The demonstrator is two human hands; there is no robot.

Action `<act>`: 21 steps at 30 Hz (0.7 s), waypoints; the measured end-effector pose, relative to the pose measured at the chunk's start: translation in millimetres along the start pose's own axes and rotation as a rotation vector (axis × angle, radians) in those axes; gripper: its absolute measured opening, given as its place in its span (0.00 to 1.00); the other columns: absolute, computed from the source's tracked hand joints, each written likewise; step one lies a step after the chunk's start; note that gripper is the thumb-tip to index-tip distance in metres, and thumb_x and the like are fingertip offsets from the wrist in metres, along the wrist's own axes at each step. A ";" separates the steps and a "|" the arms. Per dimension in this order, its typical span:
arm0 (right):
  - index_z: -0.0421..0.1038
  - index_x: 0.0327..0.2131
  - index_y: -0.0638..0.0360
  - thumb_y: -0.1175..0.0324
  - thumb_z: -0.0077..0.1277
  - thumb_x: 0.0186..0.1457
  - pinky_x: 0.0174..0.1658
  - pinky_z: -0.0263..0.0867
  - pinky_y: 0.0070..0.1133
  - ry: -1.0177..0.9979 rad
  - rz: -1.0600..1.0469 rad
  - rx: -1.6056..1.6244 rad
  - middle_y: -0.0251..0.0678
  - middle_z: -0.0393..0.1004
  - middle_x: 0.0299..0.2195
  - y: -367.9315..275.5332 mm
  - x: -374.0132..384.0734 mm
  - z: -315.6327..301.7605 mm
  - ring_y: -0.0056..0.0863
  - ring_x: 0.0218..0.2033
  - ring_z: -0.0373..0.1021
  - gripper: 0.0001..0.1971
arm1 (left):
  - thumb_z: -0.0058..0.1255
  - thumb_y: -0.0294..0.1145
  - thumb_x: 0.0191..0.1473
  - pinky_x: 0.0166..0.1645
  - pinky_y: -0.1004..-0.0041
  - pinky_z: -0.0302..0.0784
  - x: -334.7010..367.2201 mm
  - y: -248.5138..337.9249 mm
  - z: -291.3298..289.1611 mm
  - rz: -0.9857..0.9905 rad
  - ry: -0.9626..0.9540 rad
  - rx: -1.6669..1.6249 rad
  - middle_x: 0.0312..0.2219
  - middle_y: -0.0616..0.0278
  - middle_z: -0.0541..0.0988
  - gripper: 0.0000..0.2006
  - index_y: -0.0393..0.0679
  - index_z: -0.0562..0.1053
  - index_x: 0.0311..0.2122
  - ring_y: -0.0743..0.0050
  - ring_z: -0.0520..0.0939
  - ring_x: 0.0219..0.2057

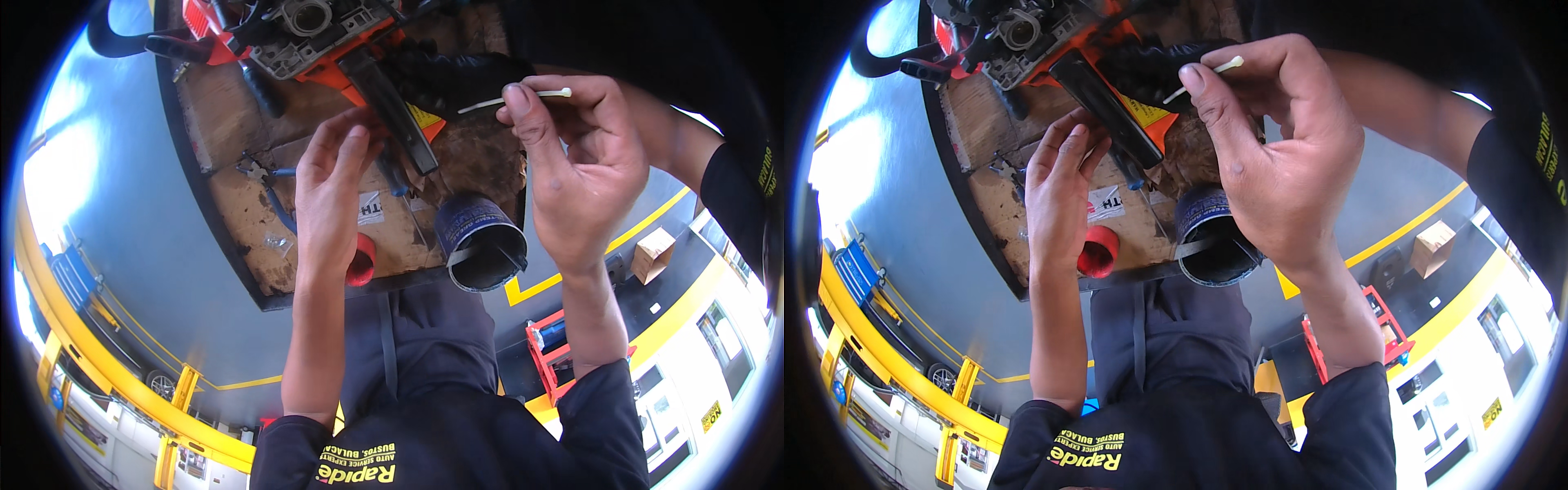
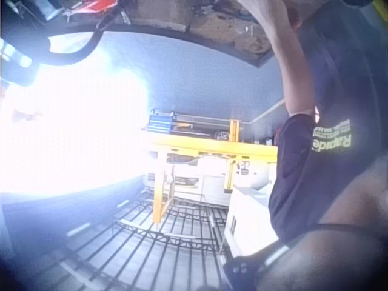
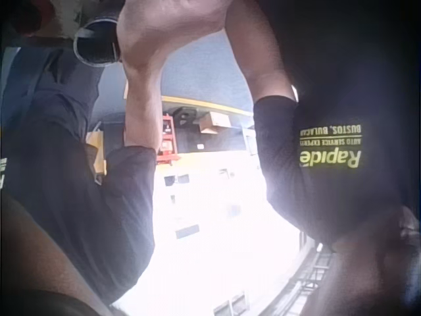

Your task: The person retrieves a test light from a tool chest, then uses it to probe the car's fuse box under the hood. After testing, the person removes a fuse and replaces it with another one, then walks to a workbench and handles a small fuse.

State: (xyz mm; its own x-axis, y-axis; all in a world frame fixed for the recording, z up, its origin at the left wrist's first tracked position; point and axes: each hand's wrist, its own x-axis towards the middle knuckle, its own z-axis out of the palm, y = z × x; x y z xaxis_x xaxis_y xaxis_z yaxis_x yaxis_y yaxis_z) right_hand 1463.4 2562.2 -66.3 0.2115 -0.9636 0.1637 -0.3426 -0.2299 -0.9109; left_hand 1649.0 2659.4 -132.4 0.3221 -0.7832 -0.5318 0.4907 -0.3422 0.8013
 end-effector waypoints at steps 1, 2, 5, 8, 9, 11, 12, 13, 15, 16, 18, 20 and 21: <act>0.77 0.41 0.63 0.75 0.65 0.60 0.41 0.74 0.13 -0.012 0.006 0.000 0.33 0.83 0.34 2.7 1.3 -0.5 0.19 0.36 0.81 0.08 | 0.48 0.30 0.72 0.63 0.68 0.76 2.0 -1.3 -0.1 -0.006 -0.002 -0.002 0.50 0.58 0.81 0.15 0.33 0.73 0.57 0.72 0.82 0.52; 0.77 0.41 0.63 0.75 0.66 0.60 0.41 0.75 0.14 -0.025 0.001 0.015 0.33 0.83 0.34 5.7 2.4 -1.5 0.19 0.36 0.81 0.08 | 0.48 0.30 0.72 0.63 0.68 0.76 3.7 -2.6 -0.1 -0.019 0.005 -0.005 0.50 0.58 0.81 0.15 0.33 0.73 0.57 0.72 0.82 0.52; 0.77 0.41 0.63 0.75 0.66 0.60 0.42 0.75 0.14 -0.057 -0.036 0.016 0.33 0.83 0.35 16.2 5.4 -5.7 0.19 0.37 0.81 0.08 | 0.49 0.32 0.71 0.62 0.70 0.75 7.1 -5.9 0.1 -0.006 0.002 -0.013 0.49 0.60 0.82 0.15 0.34 0.75 0.56 0.75 0.81 0.51; 0.78 0.42 0.63 0.74 0.65 0.61 0.44 0.75 0.15 -0.074 -0.018 0.049 0.35 0.84 0.37 24.3 9.7 -7.5 0.20 0.38 0.81 0.08 | 0.49 0.32 0.72 0.62 0.70 0.75 8.5 -6.5 0.4 0.013 -0.007 -0.018 0.48 0.61 0.82 0.15 0.35 0.75 0.56 0.76 0.81 0.50; 0.78 0.42 0.63 0.74 0.65 0.62 0.45 0.75 0.15 -0.075 0.026 0.095 0.35 0.84 0.37 25.2 12.5 -6.9 0.21 0.39 0.82 0.08 | 0.48 0.31 0.71 0.61 0.70 0.75 9.3 -6.4 1.0 0.016 -0.008 -0.016 0.49 0.60 0.82 0.15 0.35 0.75 0.56 0.76 0.81 0.50; 0.78 0.43 0.63 0.72 0.63 0.64 0.47 0.74 0.15 -0.091 0.121 0.128 0.37 0.84 0.38 22.2 21.6 -4.2 0.22 0.39 0.82 0.08 | 0.47 0.28 0.71 0.60 0.70 0.76 11.9 -6.0 2.8 0.026 -0.010 -0.012 0.50 0.59 0.82 0.14 0.35 0.74 0.57 0.75 0.82 0.51; 0.78 0.43 0.63 0.72 0.63 0.64 0.45 0.74 0.15 -0.081 0.114 0.158 0.37 0.84 0.38 20.7 29.4 0.7 0.22 0.39 0.81 0.08 | 0.47 0.28 0.71 0.59 0.70 0.76 13.7 -6.0 4.3 0.033 0.005 -0.021 0.50 0.59 0.82 0.14 0.36 0.73 0.57 0.76 0.82 0.51; 0.78 0.43 0.63 0.71 0.63 0.64 0.44 0.74 0.14 -0.073 0.109 0.189 0.37 0.84 0.38 19.4 39.0 9.5 0.21 0.38 0.81 0.07 | 0.47 0.28 0.71 0.59 0.71 0.76 15.2 -6.2 5.9 0.037 0.022 -0.029 0.50 0.60 0.82 0.14 0.36 0.73 0.57 0.76 0.82 0.51; 0.77 0.38 0.64 0.73 0.62 0.64 0.39 0.74 0.16 -0.026 0.205 0.220 0.37 0.83 0.33 9.9 50.0 22.5 0.20 0.34 0.80 0.06 | 0.47 0.28 0.71 0.59 0.71 0.76 19.5 -6.7 8.7 0.055 0.052 -0.053 0.50 0.59 0.82 0.14 0.35 0.73 0.58 0.75 0.82 0.52; 0.75 0.34 0.64 0.75 0.62 0.63 0.35 0.73 0.18 0.013 0.307 0.226 0.37 0.82 0.29 3.5 54.2 28.7 0.20 0.31 0.79 0.06 | 0.46 0.28 0.71 0.59 0.70 0.76 21.3 -7.0 9.6 0.067 0.068 -0.068 0.50 0.59 0.81 0.14 0.35 0.72 0.58 0.75 0.81 0.52; 0.74 0.32 0.63 0.74 0.61 0.64 0.35 0.71 0.14 0.017 0.232 0.084 0.35 0.81 0.27 -0.5 59.7 44.2 0.16 0.29 0.76 0.07 | 0.45 0.27 0.72 0.59 0.69 0.76 23.5 -7.6 9.8 0.082 0.087 -0.133 0.51 0.58 0.81 0.15 0.34 0.71 0.59 0.73 0.81 0.52; 0.73 0.31 0.63 0.74 0.61 0.64 0.33 0.68 0.12 0.064 0.057 0.031 0.33 0.79 0.25 -3.5 58.5 58.3 0.13 0.26 0.74 0.08 | 0.44 0.26 0.72 0.60 0.67 0.77 25.2 -8.2 8.3 0.104 0.087 -0.229 0.51 0.56 0.81 0.15 0.32 0.70 0.59 0.70 0.81 0.53; 0.72 0.31 0.63 0.74 0.62 0.64 0.32 0.67 0.12 0.021 0.075 0.085 0.33 0.79 0.25 -3.1 59.8 54.6 0.12 0.26 0.73 0.09 | 0.45 0.28 0.72 0.60 0.68 0.76 25.8 -8.6 7.1 0.088 0.058 -0.236 0.52 0.57 0.81 0.16 0.33 0.70 0.60 0.71 0.81 0.53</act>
State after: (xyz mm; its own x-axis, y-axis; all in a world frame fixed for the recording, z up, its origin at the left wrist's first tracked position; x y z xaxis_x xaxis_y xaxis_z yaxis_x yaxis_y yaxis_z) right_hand 1527.1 2512.8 -74.4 0.1682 -0.9805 0.1012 -0.2778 -0.1456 -0.9495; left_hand 1647.4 2638.4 -151.1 0.4148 -0.7712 -0.4830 0.6319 -0.1379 0.7627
